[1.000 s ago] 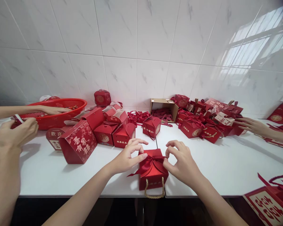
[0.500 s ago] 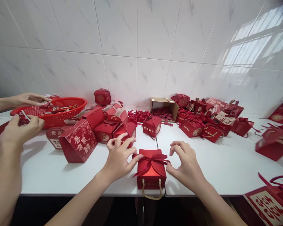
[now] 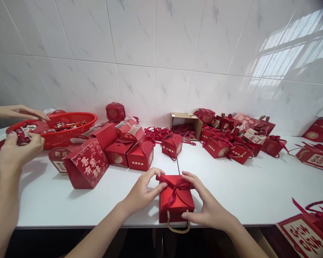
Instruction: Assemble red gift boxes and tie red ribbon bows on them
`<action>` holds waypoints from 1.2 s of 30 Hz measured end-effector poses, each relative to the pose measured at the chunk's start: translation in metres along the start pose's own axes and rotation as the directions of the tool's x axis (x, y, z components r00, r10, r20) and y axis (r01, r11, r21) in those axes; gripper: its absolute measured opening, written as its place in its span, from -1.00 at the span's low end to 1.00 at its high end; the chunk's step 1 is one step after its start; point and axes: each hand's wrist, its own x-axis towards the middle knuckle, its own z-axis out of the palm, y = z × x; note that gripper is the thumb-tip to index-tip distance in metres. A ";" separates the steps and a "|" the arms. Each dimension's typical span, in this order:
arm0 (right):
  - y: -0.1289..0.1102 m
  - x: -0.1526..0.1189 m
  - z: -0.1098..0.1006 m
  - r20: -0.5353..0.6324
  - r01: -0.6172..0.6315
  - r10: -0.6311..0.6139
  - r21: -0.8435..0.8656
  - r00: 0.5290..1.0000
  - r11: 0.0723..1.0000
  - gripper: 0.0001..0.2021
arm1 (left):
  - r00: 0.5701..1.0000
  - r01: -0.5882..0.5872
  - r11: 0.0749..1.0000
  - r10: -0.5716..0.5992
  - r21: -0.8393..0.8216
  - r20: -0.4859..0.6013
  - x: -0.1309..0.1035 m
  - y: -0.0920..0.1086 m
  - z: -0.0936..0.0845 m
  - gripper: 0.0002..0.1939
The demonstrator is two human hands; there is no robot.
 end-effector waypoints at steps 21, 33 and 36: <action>0.041 0.106 0.025 -0.130 -0.001 -0.026 -0.202 0.991 0.979 -0.59 | 0.933 0.241 0.772 -0.016 0.589 -0.360 0.008 -0.045 -0.023 -0.55; 0.058 0.257 0.092 -0.261 -0.266 0.192 -0.287 0.946 0.920 -0.66 | 0.970 0.007 0.928 0.084 0.372 -0.230 -0.069 -0.004 -0.034 -0.71; 0.058 0.265 0.098 -0.257 -0.320 0.248 -0.289 0.934 0.902 -0.67 | 0.977 -0.003 0.941 0.076 0.339 -0.202 -0.080 -0.005 -0.033 -0.64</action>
